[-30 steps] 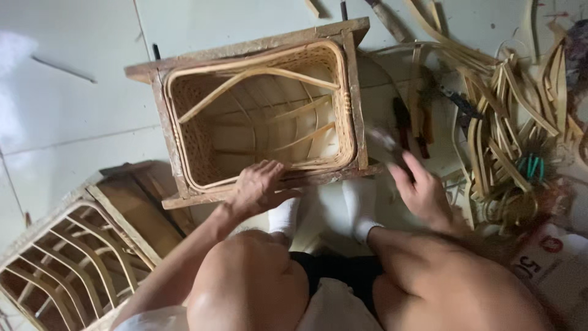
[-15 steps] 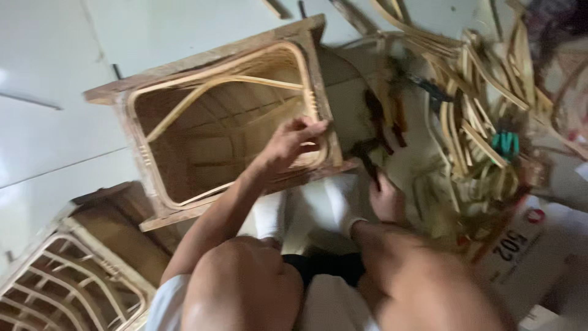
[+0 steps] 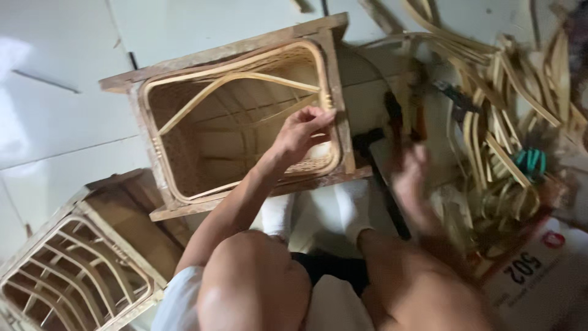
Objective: The person assembles a rectangular basket by inserting curved bamboo strips into a wooden frame, securing them with a hammer, and applying glue to the joints. The person uses pliers to trim excess material and adjusts the strips to fit the frame.
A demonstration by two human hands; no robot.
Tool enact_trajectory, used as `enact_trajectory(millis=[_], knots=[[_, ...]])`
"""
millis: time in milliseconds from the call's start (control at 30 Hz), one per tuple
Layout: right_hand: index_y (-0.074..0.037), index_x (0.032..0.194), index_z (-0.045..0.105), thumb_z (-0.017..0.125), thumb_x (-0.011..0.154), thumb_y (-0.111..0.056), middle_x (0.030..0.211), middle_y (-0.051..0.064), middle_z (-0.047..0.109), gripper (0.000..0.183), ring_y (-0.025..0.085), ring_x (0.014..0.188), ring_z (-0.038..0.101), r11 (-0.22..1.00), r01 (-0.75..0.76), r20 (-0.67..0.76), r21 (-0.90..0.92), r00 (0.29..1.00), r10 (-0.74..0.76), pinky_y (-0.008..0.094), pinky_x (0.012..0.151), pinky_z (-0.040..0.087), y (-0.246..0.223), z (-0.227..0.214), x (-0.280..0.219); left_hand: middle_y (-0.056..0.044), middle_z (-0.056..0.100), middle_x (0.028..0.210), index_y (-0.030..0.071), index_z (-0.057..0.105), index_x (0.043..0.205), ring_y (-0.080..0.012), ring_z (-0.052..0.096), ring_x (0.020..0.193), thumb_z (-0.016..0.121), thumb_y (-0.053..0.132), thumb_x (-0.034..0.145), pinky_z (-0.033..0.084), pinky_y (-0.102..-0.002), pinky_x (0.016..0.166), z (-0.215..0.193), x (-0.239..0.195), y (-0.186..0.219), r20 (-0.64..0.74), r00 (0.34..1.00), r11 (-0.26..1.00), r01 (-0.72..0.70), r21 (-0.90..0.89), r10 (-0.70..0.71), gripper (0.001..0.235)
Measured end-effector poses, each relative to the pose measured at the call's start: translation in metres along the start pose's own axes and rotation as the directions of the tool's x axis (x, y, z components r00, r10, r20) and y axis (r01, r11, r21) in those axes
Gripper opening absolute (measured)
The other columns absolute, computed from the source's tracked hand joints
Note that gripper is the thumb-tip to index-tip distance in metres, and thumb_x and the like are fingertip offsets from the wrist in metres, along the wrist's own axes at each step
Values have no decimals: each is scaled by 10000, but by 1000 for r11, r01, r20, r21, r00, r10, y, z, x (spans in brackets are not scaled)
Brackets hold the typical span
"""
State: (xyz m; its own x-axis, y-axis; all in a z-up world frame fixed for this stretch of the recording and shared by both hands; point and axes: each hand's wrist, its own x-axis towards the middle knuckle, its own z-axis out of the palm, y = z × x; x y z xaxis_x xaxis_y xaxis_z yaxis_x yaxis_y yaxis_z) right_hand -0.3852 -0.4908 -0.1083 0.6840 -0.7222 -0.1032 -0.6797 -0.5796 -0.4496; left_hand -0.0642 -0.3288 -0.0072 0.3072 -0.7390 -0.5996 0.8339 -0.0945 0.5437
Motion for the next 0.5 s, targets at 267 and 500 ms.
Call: enact_trajectory(millis=[267, 500], knots=[[-58, 1645, 266, 605, 898, -24, 1685, 264, 267, 821, 400, 1435, 404, 906, -384, 307, -178, 853, 422, 543, 1135, 380, 35, -9, 50, 9, 665, 832, 131, 606, 858, -134, 657, 759, 807, 222, 879, 592, -333, 746, 6, -3, 16, -18, 997, 996, 75, 41, -74, 221], [3, 1467, 343, 577, 989, -209, 1151, 205, 535, 573, 330, 917, 629, 832, -541, 421, -122, 731, 537, 497, 746, 567, -19, -57, 65, -8, 673, 812, 124, 596, 842, -130, 667, 721, 822, 241, 854, 626, -326, 709, 3, -3, 25, 43, 998, 996, 34, 85, -38, 255]])
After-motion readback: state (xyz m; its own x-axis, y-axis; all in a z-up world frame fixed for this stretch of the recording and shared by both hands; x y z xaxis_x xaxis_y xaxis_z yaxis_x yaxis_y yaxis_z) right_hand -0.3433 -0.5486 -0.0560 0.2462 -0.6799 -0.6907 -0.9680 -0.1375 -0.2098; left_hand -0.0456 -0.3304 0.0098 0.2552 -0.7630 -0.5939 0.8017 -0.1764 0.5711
